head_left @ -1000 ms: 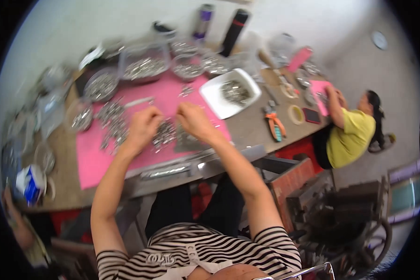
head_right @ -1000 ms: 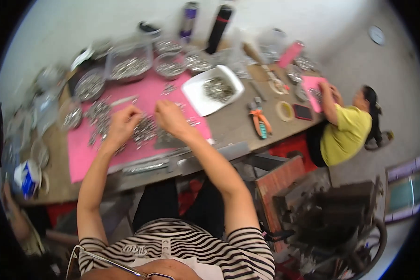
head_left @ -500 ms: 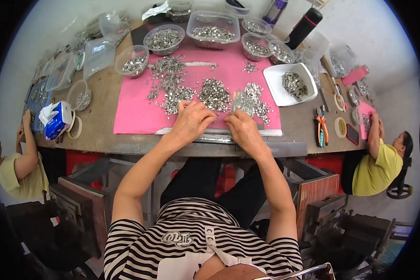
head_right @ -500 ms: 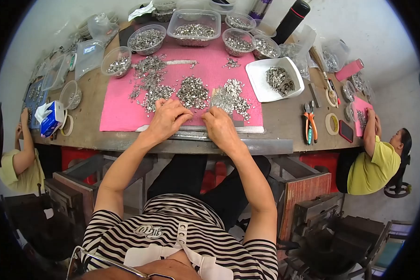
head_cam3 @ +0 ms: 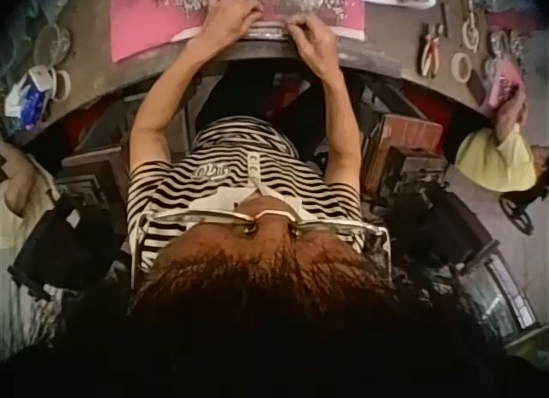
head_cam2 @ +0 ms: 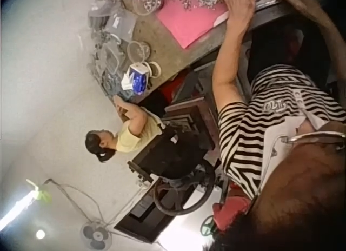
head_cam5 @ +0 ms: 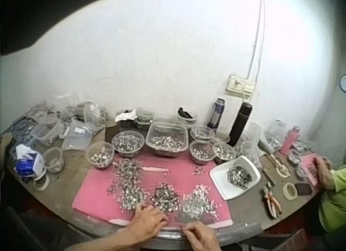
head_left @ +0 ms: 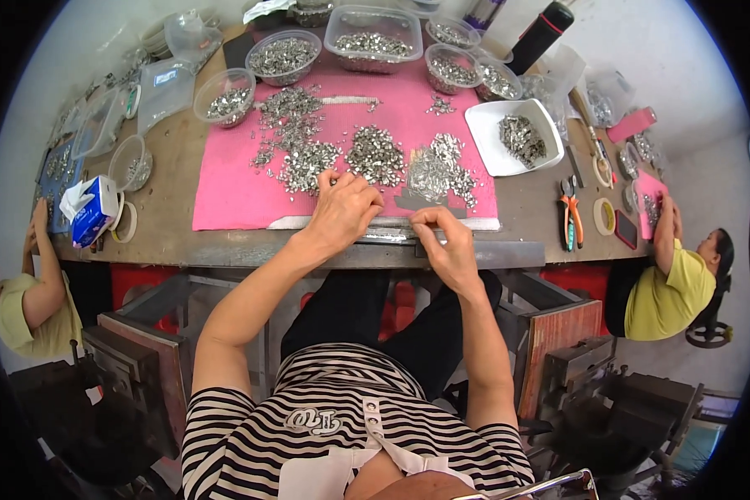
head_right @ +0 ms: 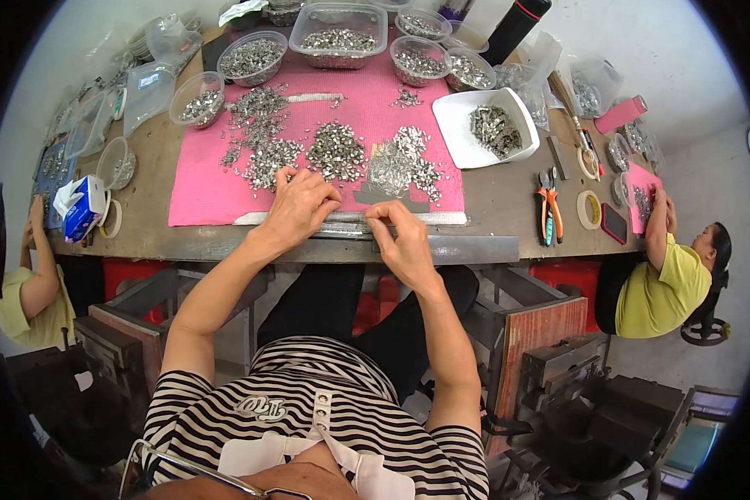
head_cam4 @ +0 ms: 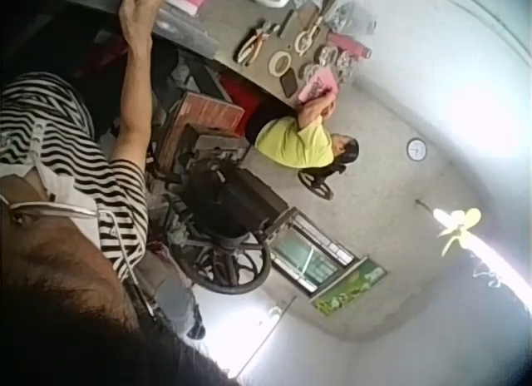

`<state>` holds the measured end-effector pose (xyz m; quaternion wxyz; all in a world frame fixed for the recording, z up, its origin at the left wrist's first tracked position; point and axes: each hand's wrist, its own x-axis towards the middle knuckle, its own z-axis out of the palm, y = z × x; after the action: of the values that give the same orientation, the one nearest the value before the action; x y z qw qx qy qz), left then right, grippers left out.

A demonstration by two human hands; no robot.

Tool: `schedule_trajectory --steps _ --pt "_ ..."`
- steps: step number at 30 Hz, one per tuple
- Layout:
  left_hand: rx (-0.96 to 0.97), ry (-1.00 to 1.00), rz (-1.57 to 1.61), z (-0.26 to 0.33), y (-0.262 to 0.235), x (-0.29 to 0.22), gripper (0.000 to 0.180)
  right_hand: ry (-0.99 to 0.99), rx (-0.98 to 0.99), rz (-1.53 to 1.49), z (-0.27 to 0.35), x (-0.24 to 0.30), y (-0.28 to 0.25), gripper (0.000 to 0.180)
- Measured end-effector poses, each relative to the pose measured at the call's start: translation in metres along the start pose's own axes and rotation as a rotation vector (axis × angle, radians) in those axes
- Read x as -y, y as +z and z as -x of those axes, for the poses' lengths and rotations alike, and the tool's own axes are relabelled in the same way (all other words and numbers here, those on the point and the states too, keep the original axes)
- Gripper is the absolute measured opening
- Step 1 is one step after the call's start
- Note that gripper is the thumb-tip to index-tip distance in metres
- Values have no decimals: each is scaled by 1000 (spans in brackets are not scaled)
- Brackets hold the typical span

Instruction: Assembling small metal components using a hand press and pliers.

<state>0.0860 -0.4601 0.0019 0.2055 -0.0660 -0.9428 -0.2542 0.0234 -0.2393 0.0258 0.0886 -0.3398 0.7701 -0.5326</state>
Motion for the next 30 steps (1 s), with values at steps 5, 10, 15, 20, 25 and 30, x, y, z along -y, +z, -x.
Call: schedule_trajectory --steps 5,10,15,20,25,30 --pt "10 1 38 0 0 -1 2 -46 -115 -39 17 -12 20 7" --pt "5 -88 213 4 -9 -11 3 -63 -167 -12 20 -15 25 8" --pt "-52 -80 390 13 -7 -25 4 -95 -157 49 22 -13 23 9" --pt "-31 -41 403 18 3 -41 5 -322 -203 226 26 -18 19 12" --pt "-57 53 294 19 9 -41 10 45 -204 -130 30 -29 13 13" --pt "-74 98 256 16 11 -41 10 -36 -235 -93 26 -29 12 14"
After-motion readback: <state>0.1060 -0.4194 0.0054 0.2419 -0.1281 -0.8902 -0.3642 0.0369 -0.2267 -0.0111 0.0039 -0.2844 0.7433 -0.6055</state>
